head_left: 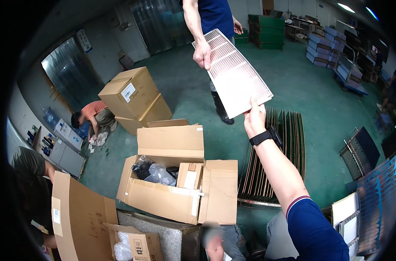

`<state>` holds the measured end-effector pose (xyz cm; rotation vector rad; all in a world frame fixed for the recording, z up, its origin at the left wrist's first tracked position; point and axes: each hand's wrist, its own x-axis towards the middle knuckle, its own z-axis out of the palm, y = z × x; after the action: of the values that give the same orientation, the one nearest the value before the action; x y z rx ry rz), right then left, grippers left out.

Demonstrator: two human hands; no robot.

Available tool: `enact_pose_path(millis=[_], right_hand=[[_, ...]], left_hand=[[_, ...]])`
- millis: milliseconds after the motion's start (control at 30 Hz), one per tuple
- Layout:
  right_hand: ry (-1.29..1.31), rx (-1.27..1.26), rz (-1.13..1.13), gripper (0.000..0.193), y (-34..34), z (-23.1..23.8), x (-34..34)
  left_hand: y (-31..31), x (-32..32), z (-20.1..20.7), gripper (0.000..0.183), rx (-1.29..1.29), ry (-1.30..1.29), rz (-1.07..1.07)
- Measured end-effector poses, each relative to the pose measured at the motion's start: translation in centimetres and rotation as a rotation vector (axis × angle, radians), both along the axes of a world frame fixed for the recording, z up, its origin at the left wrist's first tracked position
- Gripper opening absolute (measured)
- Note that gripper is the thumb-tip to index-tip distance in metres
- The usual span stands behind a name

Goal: The recorder is inspecting large patterned green plates and mesh components in a factory floor setting, interacting with several other workers.

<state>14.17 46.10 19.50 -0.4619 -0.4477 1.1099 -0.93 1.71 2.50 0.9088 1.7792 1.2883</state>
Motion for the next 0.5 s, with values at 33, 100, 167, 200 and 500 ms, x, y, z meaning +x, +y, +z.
enact_pose_path(millis=[33, 100, 167, 200, 500], right_hand=[[-0.004, 0.002, -0.006, 0.035, -1.0, 0.9, 0.7], [-0.059, 0.026, -0.12, 0.032, -3.3, 3.0, 2.4], [-0.085, 0.008, -0.224, 0.028, -6.3, 5.4, 4.0], [-0.088, 0.012, -0.259, 0.029, -7.8, 6.1, 5.9], [-0.039, -0.099, -0.247, 0.029, -29.9, 4.8, 22.1]], left_hand=[[-0.1, 0.1, -0.1, 0.02, 0.002, -0.004, -0.006], [0.2, 0.3, -0.9, 0.019, 0.046, -0.042, -0.015], [0.3, -0.5, -4.2, 0.018, 0.084, -0.032, -0.068], [0.4, -0.4, -5.4, 0.018, 0.11, 0.014, -0.097], [1.4, 0.7, -5.8, 0.019, 0.233, 0.089, -0.219]])
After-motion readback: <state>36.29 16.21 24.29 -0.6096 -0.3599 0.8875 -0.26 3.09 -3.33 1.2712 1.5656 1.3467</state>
